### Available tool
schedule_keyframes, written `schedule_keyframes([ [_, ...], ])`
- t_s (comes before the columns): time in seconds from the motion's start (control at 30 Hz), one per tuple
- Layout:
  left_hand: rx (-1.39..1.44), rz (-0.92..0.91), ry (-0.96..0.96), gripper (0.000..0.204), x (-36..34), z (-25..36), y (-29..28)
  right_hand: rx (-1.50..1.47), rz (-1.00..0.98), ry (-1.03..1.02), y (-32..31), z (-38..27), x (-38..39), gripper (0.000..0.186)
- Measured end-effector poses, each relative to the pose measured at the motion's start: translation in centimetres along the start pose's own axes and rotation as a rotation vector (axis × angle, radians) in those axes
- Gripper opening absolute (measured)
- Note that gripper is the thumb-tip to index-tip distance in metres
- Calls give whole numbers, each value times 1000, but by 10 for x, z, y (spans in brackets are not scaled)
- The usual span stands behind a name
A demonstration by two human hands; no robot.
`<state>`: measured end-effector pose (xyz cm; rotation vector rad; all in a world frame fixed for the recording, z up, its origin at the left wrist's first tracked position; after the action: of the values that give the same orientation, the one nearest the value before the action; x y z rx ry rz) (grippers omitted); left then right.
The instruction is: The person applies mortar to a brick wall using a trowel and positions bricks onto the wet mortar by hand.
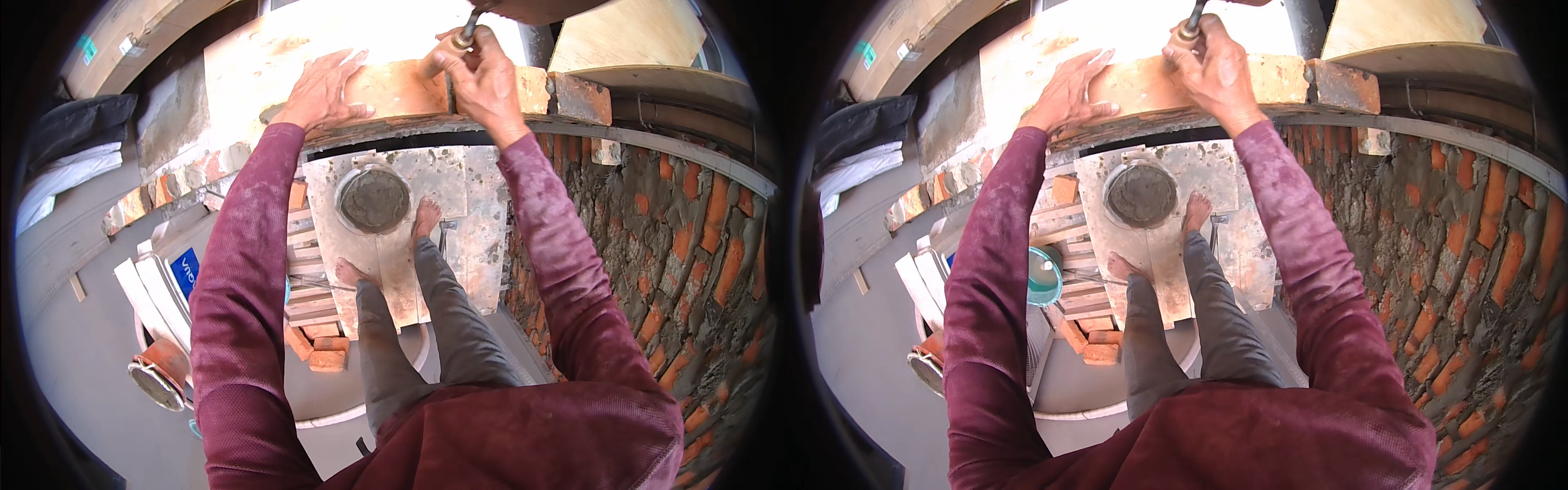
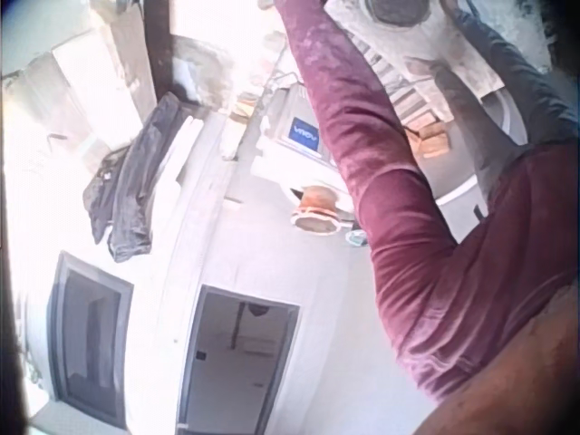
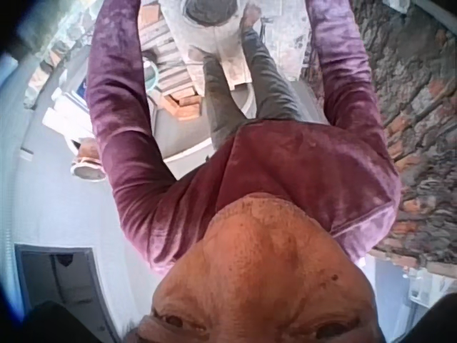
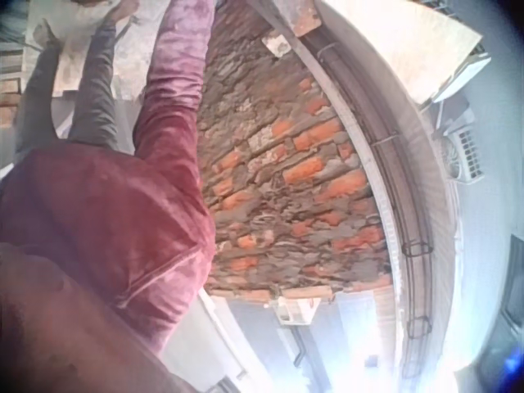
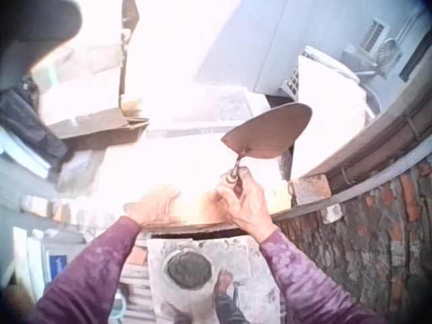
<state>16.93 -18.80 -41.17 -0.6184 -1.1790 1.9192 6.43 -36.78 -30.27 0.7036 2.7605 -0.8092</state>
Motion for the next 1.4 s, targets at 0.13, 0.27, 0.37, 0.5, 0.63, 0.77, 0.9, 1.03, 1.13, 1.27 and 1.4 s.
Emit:
schedule_keyframes([
  [0.13,-92,-53,2,93,17,16,2,36,-23,-143,-6,-52,-5,28],
  [0.27,-139,-10,9,88,11,21,9,69,-31,-46,20,19,25,28],
  [0.37,-175,-37,-6,88,10,20,3,235,-57,-13,20,12,17,31],
  [0.5,-141,-12,-11,90,15,22,6,7,-1,-85,15,-9,3,27],
  [0.63,-124,11,72,91,15,19,7,43,-40,-52,14,-24,2,29],
  [0.77,-85,-19,29,92,15,21,9,25,-59,20,31,36,27,29],
  [0.9,-85,0,21,92,16,25,3,-114,-49,73,21,-3,9,24],
  [1.03,-69,8,17,88,12,30,2,138,-91,31,30,24,31,24],
  [1.13,-61,79,-21,86,18,22,2,36,-115,131,29,15,27,24],
  [1.27,-41,-25,-61,80,24,24,5,119,-140,110,29,18,28,25],
  [1.4,-386,-31,-41,74,29,49,12,105,-179,152,26,14,23,27],
])
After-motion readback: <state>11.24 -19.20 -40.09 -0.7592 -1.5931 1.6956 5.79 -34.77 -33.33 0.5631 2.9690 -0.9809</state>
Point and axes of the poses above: each hand's wrist, its own x-axis away from the middle knuckle, its own y-axis out of the palm, z = x × y, the point moved 8 cm from there along -x, towards the middle knuckle, and after that the axes turned 3 degrees about z, right-handed, at the moved point
